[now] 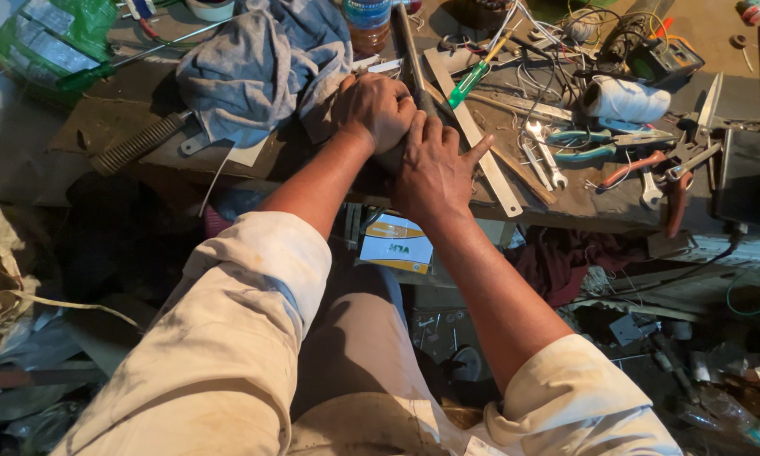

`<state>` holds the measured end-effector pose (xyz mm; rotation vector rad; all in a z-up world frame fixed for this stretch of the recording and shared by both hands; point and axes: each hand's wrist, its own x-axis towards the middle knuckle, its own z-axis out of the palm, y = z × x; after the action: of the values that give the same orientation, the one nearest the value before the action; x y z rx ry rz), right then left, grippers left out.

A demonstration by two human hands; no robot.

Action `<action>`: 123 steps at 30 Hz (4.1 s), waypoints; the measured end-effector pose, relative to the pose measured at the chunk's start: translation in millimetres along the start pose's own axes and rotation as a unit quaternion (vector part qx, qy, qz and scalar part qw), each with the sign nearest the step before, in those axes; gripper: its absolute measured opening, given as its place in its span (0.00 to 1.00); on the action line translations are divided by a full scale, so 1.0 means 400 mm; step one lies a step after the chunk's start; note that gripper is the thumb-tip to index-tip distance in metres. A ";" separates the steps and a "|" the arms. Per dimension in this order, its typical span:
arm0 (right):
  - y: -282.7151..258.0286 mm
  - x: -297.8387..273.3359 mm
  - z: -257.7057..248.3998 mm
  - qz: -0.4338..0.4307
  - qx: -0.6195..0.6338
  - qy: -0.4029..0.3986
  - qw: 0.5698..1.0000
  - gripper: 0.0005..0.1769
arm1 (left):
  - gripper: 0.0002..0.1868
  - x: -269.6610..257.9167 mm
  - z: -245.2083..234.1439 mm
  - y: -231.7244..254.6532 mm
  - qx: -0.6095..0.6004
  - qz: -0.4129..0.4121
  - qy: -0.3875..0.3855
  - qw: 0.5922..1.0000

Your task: The person works on a cylindrical electric motor stator, using a hammer and metal bar to tap and adjust the rotor shaft, then uses a screwdriver to pry and manipulate the windings. The person rotates the stator and continues to adjust internal components with the screwdriver.

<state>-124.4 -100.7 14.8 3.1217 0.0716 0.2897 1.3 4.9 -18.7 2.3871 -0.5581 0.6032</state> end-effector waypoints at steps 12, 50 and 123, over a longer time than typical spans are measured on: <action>-0.007 -0.007 -0.003 -0.003 -0.004 -0.001 1.000 0.49 | 0.13 -0.010 0.001 -0.006 -0.009 0.004 0.021 1.000; -0.026 -0.029 -0.009 -0.006 0.023 0.034 0.999 0.45 | 0.10 -0.033 -0.006 -0.011 -0.030 0.031 0.033 0.999; 0.370 -0.679 0.572 0.230 0.451 -0.062 0.860 0.25 | 0.68 0.100 0.105 0.134 0.207 -0.287 -0.253 0.900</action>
<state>-342.5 -261.4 -258.8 4.0377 -0.7791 0.0366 17.8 -70.9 -2.9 2.9345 0.1161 -0.1968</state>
